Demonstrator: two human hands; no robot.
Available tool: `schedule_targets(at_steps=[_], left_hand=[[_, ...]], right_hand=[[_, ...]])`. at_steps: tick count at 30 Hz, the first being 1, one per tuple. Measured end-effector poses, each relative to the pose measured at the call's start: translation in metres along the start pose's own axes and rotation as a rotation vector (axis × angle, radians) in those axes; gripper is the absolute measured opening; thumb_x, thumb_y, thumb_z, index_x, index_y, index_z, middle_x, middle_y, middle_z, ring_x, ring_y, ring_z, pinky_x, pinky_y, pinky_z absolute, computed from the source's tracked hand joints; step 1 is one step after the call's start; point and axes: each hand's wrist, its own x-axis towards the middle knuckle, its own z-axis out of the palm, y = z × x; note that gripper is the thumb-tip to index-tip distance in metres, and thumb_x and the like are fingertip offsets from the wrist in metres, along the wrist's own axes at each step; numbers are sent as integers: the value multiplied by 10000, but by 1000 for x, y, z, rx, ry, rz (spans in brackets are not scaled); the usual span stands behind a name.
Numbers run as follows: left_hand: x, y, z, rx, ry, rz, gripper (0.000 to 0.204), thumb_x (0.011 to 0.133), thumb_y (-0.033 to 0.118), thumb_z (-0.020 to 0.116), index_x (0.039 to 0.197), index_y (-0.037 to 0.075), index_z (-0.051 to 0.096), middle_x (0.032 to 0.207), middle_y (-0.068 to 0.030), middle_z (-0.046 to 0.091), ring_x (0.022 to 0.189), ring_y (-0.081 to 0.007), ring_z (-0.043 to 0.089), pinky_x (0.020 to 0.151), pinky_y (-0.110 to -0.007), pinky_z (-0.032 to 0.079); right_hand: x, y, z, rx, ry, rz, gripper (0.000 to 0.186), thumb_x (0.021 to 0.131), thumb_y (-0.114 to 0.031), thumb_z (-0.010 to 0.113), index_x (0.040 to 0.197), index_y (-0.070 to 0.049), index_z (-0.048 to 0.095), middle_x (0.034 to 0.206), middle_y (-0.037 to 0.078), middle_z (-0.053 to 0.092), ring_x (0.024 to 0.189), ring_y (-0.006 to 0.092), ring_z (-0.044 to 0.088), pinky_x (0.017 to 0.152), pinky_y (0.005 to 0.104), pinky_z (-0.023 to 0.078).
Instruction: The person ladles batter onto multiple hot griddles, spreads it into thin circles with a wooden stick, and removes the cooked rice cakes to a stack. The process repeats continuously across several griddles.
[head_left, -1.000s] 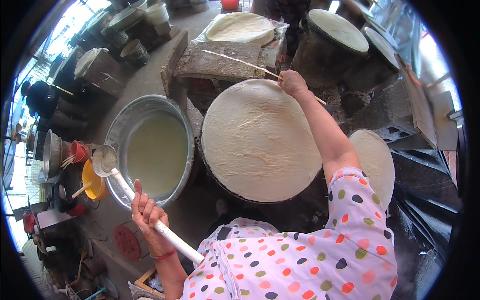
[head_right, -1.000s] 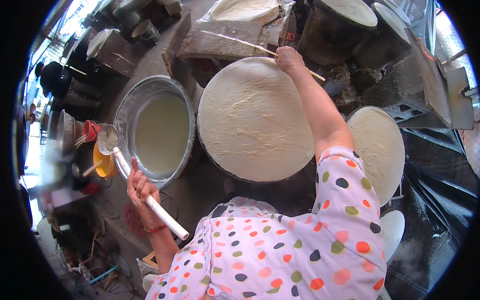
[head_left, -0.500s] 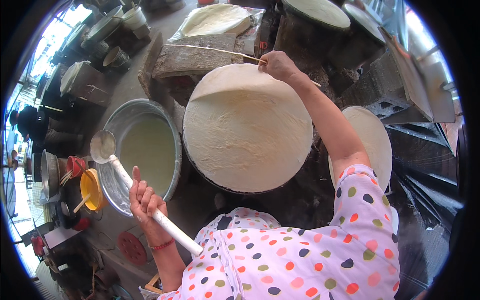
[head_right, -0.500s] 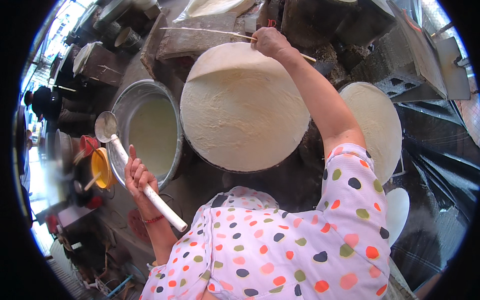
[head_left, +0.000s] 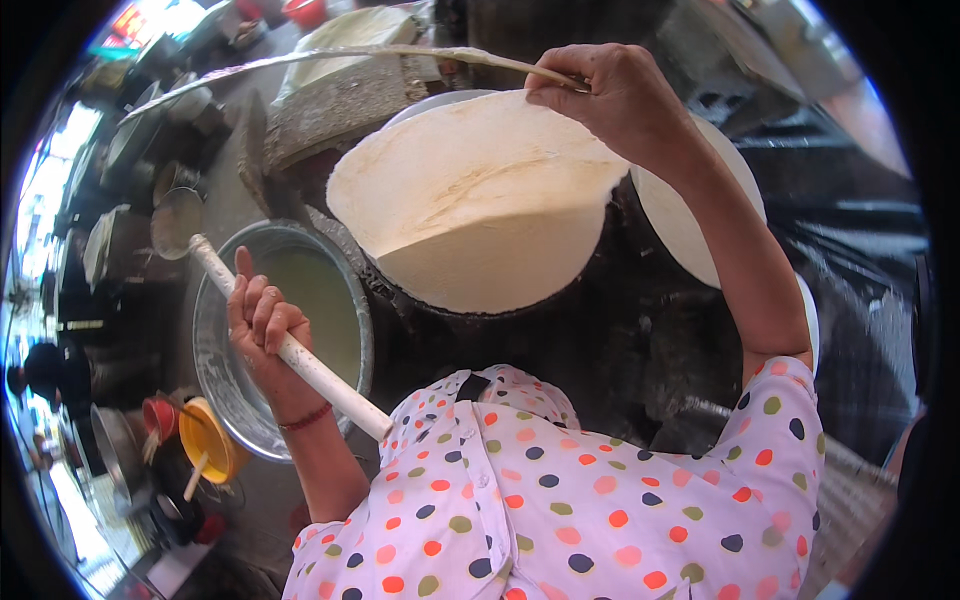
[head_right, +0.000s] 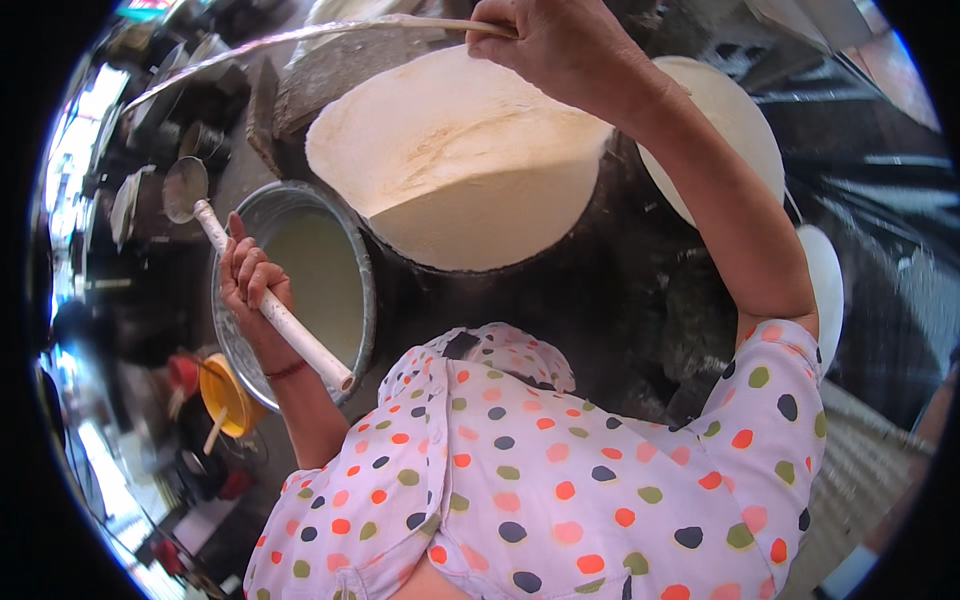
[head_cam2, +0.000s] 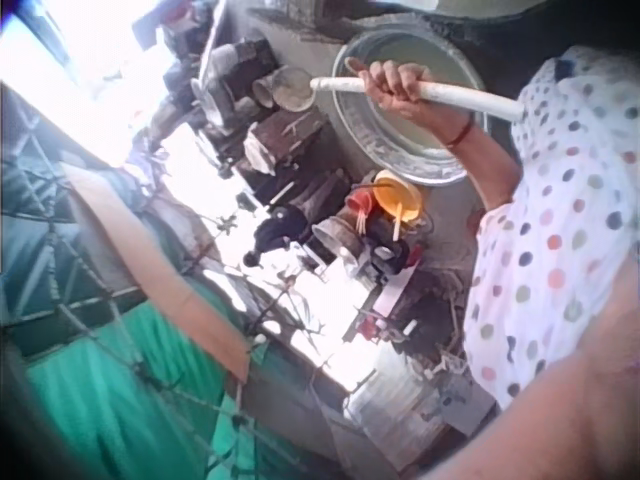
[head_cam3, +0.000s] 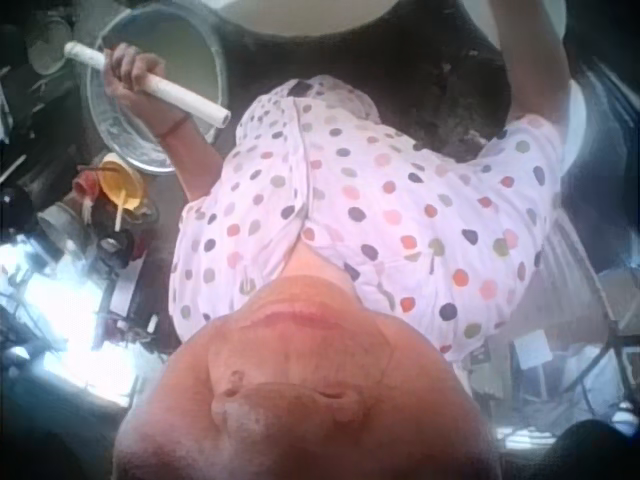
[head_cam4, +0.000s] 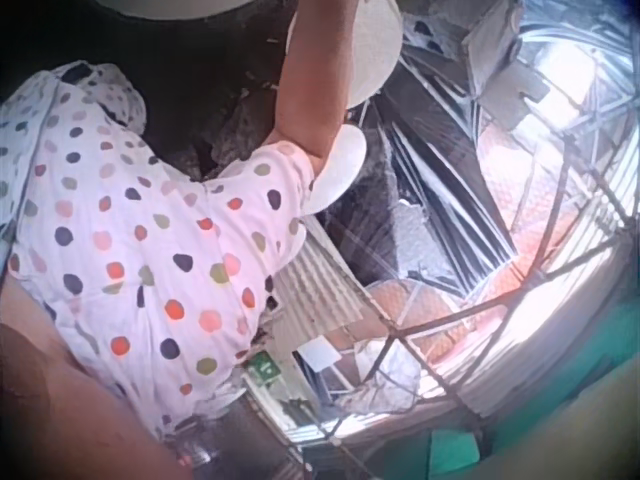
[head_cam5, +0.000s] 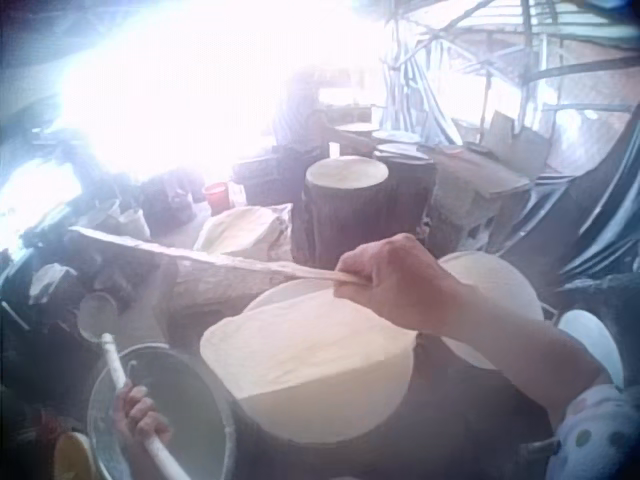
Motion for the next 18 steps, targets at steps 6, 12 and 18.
schedule_targets(at_steps=[6,12,18], left_hand=[[16,29,-9,-47,-92,-229,381,986,61,392,1337,-80,341,673,3,330,461,-48,305,314,-191,357],[17,11,-7,-61,-93,-464,327,988,80,405,1285,-56,409,649,24,295,458,-40,286,316,-181,334],[0,-39,4,-142,-166,-801,366,998,105,384,1340,-22,363,677,31,311,468,-43,299,360,-196,342]], right_hand=[[-65,-86,-37,-77,47,364,143,878,-151,664,972,-48,693,661,-10,619,514,32,502,462,188,397],[-144,-161,-65,-28,278,583,104,884,-93,643,959,-32,680,699,-4,624,527,46,515,491,199,407],[-261,-234,-65,240,548,804,127,883,-61,632,998,-30,674,838,45,669,551,33,507,475,175,371]])
